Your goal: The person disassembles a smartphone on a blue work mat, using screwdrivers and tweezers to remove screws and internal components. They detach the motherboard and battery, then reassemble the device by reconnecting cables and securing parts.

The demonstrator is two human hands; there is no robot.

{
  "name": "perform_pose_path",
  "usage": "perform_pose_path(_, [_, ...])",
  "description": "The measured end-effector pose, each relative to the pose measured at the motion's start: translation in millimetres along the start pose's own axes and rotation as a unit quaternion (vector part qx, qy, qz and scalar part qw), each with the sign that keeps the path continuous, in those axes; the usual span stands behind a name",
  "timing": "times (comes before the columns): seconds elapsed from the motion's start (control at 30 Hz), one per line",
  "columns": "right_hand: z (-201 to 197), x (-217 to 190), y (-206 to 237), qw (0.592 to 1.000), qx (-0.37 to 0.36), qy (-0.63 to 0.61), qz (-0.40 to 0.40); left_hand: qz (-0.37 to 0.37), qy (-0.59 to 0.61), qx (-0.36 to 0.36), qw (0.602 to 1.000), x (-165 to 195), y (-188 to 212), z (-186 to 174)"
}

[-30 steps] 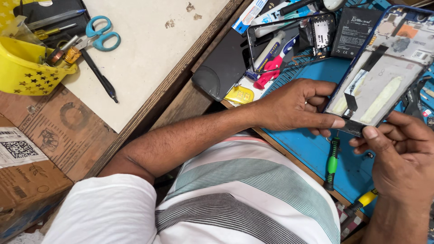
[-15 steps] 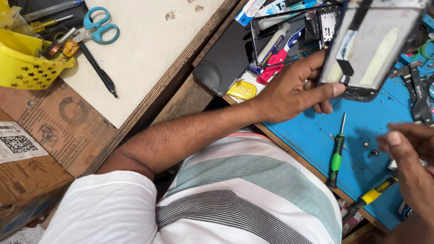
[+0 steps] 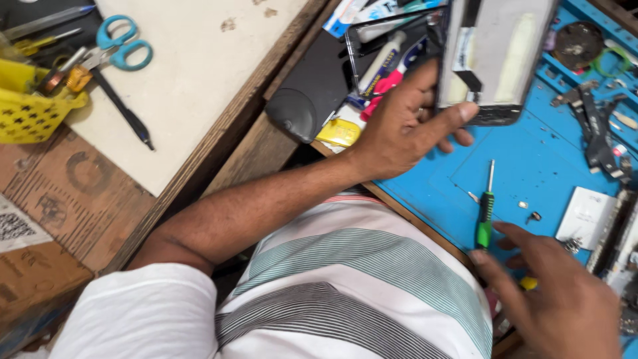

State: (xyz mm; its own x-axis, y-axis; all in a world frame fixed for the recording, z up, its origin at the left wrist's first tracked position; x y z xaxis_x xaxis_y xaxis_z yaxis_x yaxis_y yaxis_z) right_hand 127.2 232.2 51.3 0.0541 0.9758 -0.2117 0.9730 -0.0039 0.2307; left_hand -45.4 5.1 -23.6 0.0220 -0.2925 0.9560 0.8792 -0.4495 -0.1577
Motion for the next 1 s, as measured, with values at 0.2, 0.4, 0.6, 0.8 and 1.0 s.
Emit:
perform_pose_path(0.2, [0.3, 57.2, 40.4, 0.996, 0.055, -0.058, -0.042, 0.001, -0.031, -0.024, 0.999, 4.6, 5.7, -0.2])
perform_pose_path(0.4, [13.6, -16.4, 21.6, 1.0, 0.023, 0.007, 0.005, 0.037, -0.065, 0.007, 0.997, 23.5, 7.4, 0.6])
perform_pose_path(0.6, [-2.1, -39.4, 3.3, 0.997, 0.06, -0.04, -0.016, 0.068, -0.104, 0.01, 0.992, 50.3, 6.4, -3.3])
perform_pose_path(0.8, [-17.6, 24.4, -3.6, 0.978, 0.17, -0.122, 0.012, 0.087, -0.094, -0.013, 0.992, 57.8, 6.0, -12.4])
perform_pose_path(1.0, [-20.4, 74.1, -40.8, 0.973, 0.225, -0.021, 0.044, 0.038, -0.07, -0.062, 0.995, 46.8, 13.3, 4.5])
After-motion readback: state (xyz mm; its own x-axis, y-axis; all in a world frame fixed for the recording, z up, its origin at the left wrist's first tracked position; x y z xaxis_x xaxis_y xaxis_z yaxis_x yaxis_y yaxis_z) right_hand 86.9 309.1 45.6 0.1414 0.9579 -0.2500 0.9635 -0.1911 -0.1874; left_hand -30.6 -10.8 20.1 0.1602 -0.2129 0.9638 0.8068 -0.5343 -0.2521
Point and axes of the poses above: each hand's wrist, its own y-axis away from the middle knuckle, its own z-axis out of the palm, x = y × z, the point moved 1 cm from there along -y, towards the middle knuckle, and after that the axes turned 6 degrees about -y, right-handed, at the moved point
